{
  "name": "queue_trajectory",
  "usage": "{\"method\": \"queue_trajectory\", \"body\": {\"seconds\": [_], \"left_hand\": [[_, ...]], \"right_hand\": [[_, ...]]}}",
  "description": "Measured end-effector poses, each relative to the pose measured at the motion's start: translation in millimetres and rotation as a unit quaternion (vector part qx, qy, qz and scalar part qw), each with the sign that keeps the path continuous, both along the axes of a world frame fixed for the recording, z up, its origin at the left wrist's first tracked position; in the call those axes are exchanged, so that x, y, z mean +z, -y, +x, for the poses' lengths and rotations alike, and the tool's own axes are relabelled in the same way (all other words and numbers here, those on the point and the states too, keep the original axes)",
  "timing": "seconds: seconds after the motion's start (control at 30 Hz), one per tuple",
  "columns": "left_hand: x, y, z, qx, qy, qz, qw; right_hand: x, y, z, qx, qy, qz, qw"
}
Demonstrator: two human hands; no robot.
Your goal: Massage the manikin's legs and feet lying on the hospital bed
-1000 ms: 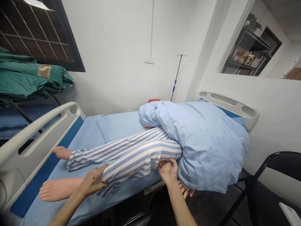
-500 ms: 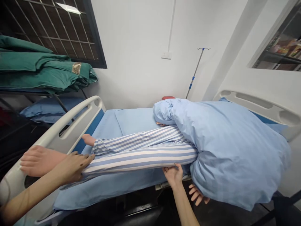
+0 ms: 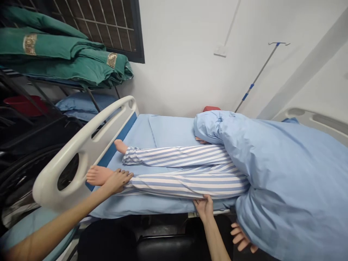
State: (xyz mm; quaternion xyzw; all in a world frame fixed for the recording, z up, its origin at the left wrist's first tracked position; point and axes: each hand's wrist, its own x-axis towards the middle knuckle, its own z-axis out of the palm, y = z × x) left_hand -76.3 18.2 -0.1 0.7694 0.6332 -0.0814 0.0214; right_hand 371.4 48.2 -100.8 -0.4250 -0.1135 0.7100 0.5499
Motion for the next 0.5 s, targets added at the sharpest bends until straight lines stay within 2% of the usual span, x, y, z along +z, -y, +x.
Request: {"method": "queue_trajectory", "body": {"seconds": [0.1,0.2,0.3,0.33,0.4,0.5], "left_hand": [[-32.4,-3,-2,0.021,0.035,-0.007,0.999],[-52.3,-4,-1,0.031,0.045,0.000,0.999],[-59.7,-3,2,0.039,0.076,0.009,0.996],[-60.4,-3,4,0.043,0.090,0.009,0.995],[-61.3,-3,8,0.050,0.111,0.007,0.993],[-65.6,-2,14,0.055,0.127,0.004,0.990]], "right_hand": [[-2.2,11,10,0.033,0.111,-0.060,0.991],[5.7,22,26,0.107,0.268,-0.090,0.953],[24.9,20,18,0.184,0.405,-0.021,0.895],[32.5,15,6,0.204,0.431,0.026,0.879],[46.5,1,-38,0.226,0.449,0.125,0.855],[59.4,-20,-139,0.265,0.420,0.263,0.827]]}}
